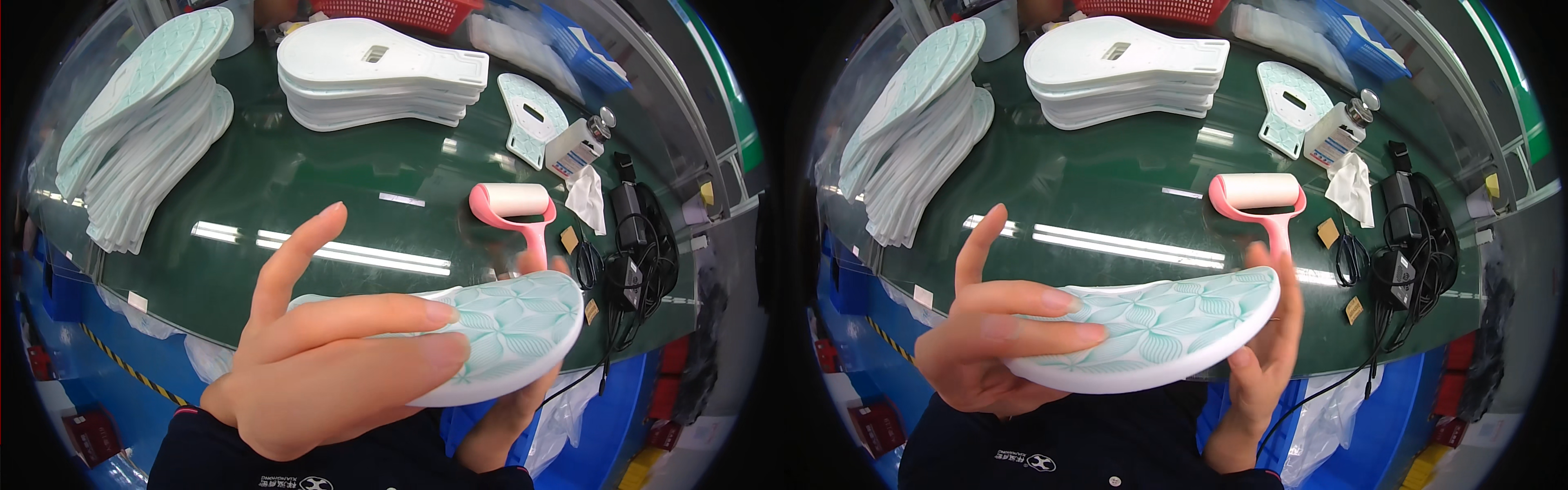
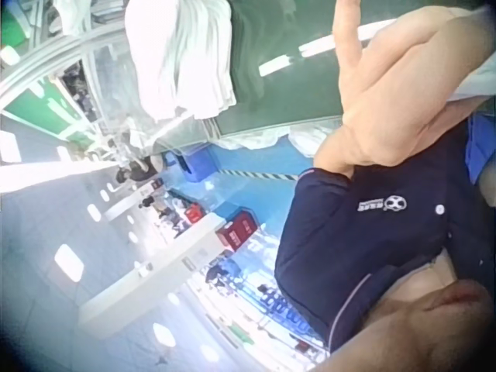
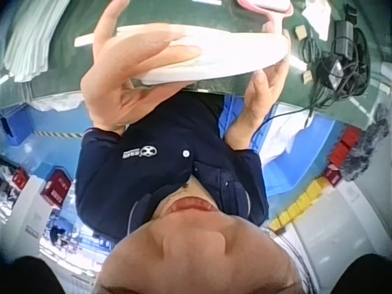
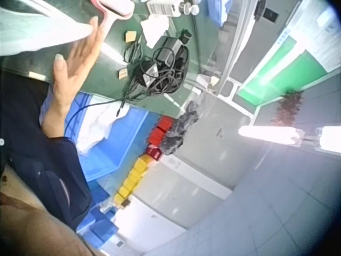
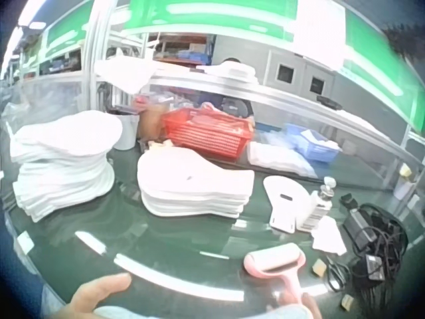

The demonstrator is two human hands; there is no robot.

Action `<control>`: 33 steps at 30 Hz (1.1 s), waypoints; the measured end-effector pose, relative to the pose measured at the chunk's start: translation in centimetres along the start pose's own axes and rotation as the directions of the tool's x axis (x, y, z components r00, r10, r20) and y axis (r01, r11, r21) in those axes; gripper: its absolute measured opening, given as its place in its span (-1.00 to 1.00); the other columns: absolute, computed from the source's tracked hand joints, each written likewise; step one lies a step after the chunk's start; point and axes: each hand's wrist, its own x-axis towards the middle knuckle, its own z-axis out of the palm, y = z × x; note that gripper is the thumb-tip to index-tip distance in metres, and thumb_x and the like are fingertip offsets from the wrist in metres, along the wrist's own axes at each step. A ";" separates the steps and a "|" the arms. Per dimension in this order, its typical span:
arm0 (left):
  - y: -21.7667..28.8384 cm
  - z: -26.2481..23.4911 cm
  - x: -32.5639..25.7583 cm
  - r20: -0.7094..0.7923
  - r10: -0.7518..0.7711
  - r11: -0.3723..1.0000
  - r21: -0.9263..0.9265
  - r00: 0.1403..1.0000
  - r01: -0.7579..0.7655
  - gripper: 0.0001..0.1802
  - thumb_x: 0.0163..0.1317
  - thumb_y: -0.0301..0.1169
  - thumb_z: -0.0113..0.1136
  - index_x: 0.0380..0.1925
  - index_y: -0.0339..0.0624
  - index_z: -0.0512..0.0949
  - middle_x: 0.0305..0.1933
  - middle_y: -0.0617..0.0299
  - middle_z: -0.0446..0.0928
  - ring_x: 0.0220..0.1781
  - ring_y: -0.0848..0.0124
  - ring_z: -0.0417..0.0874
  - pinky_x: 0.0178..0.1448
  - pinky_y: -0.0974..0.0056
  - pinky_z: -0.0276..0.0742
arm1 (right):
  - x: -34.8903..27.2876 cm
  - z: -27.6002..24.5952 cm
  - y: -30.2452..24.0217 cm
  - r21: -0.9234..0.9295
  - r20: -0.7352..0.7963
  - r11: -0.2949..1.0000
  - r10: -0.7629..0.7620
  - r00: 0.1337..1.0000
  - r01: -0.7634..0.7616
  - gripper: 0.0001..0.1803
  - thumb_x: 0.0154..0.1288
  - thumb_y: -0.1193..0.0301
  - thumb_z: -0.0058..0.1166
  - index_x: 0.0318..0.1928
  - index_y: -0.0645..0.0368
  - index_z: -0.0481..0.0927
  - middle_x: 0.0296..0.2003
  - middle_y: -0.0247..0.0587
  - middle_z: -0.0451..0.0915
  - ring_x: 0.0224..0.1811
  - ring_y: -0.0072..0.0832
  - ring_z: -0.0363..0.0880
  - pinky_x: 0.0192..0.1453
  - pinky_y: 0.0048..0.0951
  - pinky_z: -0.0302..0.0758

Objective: The person peels protective film from plastic industrial components by hand, then inspects them.

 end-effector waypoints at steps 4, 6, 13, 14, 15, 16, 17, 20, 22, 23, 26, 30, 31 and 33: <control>0.5 0.9 -0.2 -0.044 -0.082 0.996 0.019 0.996 0.083 -0.76 -0.20 -0.35 0.31 -0.44 -0.05 0.53 -0.44 0.46 0.51 -0.22 0.57 0.49 0.25 -0.09 -0.07 | 0.2 0.5 -1.6 -0.505 0.339 0.688 -0.397 0.853 0.521 0.00 -0.33 0.06 0.30 0.10 0.35 0.15 0.05 0.02 0.27 0.20 -0.13 0.07 0.20 -0.22 0.07; 0.3 1.6 -0.2 -0.179 0.094 0.994 0.073 0.979 -0.082 -0.84 -0.15 -0.34 0.27 -0.49 0.05 0.50 -0.48 0.52 0.52 -0.24 0.53 0.53 0.21 -0.14 0.01 | 0.0 2.0 -2.6 -0.532 0.421 0.619 -0.399 0.815 0.578 -0.15 -0.38 0.17 0.32 0.02 0.24 0.32 -0.07 -0.16 0.41 0.13 -0.14 0.20 0.20 -0.15 0.07; -2.2 2.7 -0.7 -0.193 0.094 0.994 0.071 0.977 -0.081 -0.53 0.01 -0.10 0.10 -0.11 -0.08 0.36 -0.20 0.22 0.51 -0.04 0.23 0.46 0.19 -0.06 0.07 | 1.0 1.3 -1.7 -0.433 0.594 0.634 -0.334 0.732 0.641 -0.69 -0.34 0.50 0.22 -0.40 0.14 0.55 -0.55 -0.32 0.52 -0.19 -0.23 0.49 0.11 -0.05 0.23; -2.8 2.7 -1.2 -0.191 0.093 0.994 0.070 0.977 -0.081 -0.53 0.01 -0.10 0.10 -0.11 -0.08 0.36 -0.20 0.22 0.51 -0.04 0.23 0.46 0.19 -0.06 0.07 | 0.9 1.0 -1.5 -0.434 0.593 0.634 -0.333 0.733 0.639 -0.69 -0.34 0.50 0.22 -0.40 0.14 0.55 -0.55 -0.32 0.52 -0.19 -0.23 0.49 0.11 -0.05 0.23; -3.4 2.6 -1.7 -0.172 -0.072 0.996 -0.064 0.982 0.062 -0.45 0.04 -0.15 0.06 0.01 -0.17 0.23 -0.04 0.10 0.36 0.04 0.18 0.37 0.20 0.03 0.04 | 0.7 0.8 -1.3 -0.439 0.466 0.668 -0.403 0.788 0.601 -0.72 -0.31 0.49 0.24 -0.43 0.15 0.54 -0.55 -0.30 0.52 -0.21 -0.23 0.49 0.11 -0.03 0.22; -3.8 2.6 -2.2 -0.135 -0.235 0.960 -0.189 0.963 0.208 -0.35 0.08 -0.21 0.03 0.12 -0.26 0.09 0.13 -0.03 0.21 0.12 0.12 0.28 0.22 0.13 0.01 | 0.5 0.7 -1.2 -0.432 0.331 0.703 -0.459 0.824 0.565 -0.75 -0.29 0.47 0.25 -0.47 0.17 0.52 -0.54 -0.28 0.52 -0.24 -0.23 0.49 0.10 0.00 0.22; -3.4 3.8 -2.3 -0.229 -0.391 0.851 -0.459 0.891 0.255 -0.22 0.10 -0.15 -0.01 0.18 -0.33 -0.12 0.18 -0.10 0.08 0.13 0.15 0.26 0.13 0.22 0.16 | 0.2 1.3 -1.4 -0.386 0.146 0.779 -0.477 0.867 0.494 -0.75 -0.28 0.45 0.28 -0.52 0.19 0.49 -0.55 -0.29 0.48 -0.28 -0.24 0.47 0.09 0.04 0.22; -2.3 3.6 -2.4 0.194 -0.443 0.243 -0.914 0.875 0.326 -0.22 0.12 -0.15 -0.03 0.18 -0.34 -0.15 0.16 -0.03 0.13 0.03 0.30 0.35 0.01 0.30 0.30 | -0.5 0.5 -1.5 -0.404 0.064 0.786 -0.485 0.872 0.467 -0.75 -0.21 0.40 0.25 -0.52 0.19 0.44 -0.56 -0.31 0.38 -0.25 -0.28 0.43 0.08 0.04 0.25; -2.3 3.6 -2.6 0.152 -0.379 0.458 -0.826 0.913 0.328 -0.27 0.13 -0.24 -0.03 0.18 -0.34 -0.11 -0.05 0.07 0.31 -0.18 0.47 0.42 -0.09 0.40 0.34 | -1.1 -0.1 -1.2 -0.381 0.030 0.799 -0.493 0.869 0.466 -0.79 -0.08 0.36 0.15 -0.46 0.15 0.40 -0.56 -0.33 0.35 -0.25 -0.30 0.40 0.08 0.02 0.26; -2.0 3.5 -2.4 0.192 -0.418 0.475 -0.787 0.888 0.393 -0.16 0.04 0.00 -0.07 0.15 -0.40 -0.08 -0.05 0.01 0.33 -0.13 0.38 0.43 -0.04 0.35 0.31 | -1.3 -0.2 -1.2 -0.370 0.099 0.775 -0.516 0.851 0.513 -0.84 0.02 0.36 0.05 -0.41 0.09 0.37 -0.57 -0.35 0.31 -0.26 -0.34 0.36 0.10 -0.01 0.26; -0.7 3.2 -1.8 0.240 -0.483 0.406 -0.791 0.842 0.458 -0.04 -0.03 0.18 -0.09 0.11 -0.46 -0.01 -0.03 -0.06 0.34 -0.02 0.27 0.40 0.07 0.29 0.22 | -2.0 -0.1 -1.0 -0.338 0.008 0.784 -0.551 0.834 0.521 -0.84 0.03 0.36 0.03 -0.37 0.03 0.34 -0.59 -0.36 0.28 -0.27 -0.41 0.33 0.11 -0.06 0.27; -0.6 3.1 -1.1 0.295 -0.556 0.127 -0.894 0.777 0.430 -0.19 -0.03 0.00 -0.05 0.06 -0.45 0.08 -0.03 -0.09 0.34 0.05 0.25 0.34 0.14 0.27 0.14 | -2.2 1.1 -1.1 -0.467 0.064 0.713 -0.563 0.824 0.524 -0.81 0.11 0.27 -0.04 -0.32 0.08 0.38 -0.54 -0.32 0.33 -0.28 -0.33 0.41 0.01 -0.08 0.37; -1.8 4.0 -0.9 0.253 -0.563 0.120 -0.917 0.787 0.381 -0.31 -0.01 -0.11 -0.08 0.04 -0.42 0.12 -0.13 -0.06 0.39 -0.03 0.27 0.40 0.09 0.31 0.21 | -1.9 1.5 -1.3 -0.429 0.138 0.741 -0.512 0.848 0.517 -0.75 0.14 0.21 -0.09 -0.30 0.13 0.40 -0.49 -0.25 0.38 -0.29 -0.26 0.45 -0.06 -0.12 0.41; -3.2 3.6 -0.5 0.296 -0.533 0.126 -0.899 0.793 0.420 -0.53 0.12 -0.30 -0.28 0.00 -0.38 0.17 -0.19 0.02 0.43 -0.17 0.41 0.45 -0.10 0.40 0.31 | -2.0 1.4 -2.0 -0.524 0.272 0.700 -0.403 0.874 0.486 -0.51 0.18 0.05 -0.20 -0.26 0.31 0.44 -0.38 0.02 0.47 -0.31 -0.04 0.52 -0.24 -0.22 0.48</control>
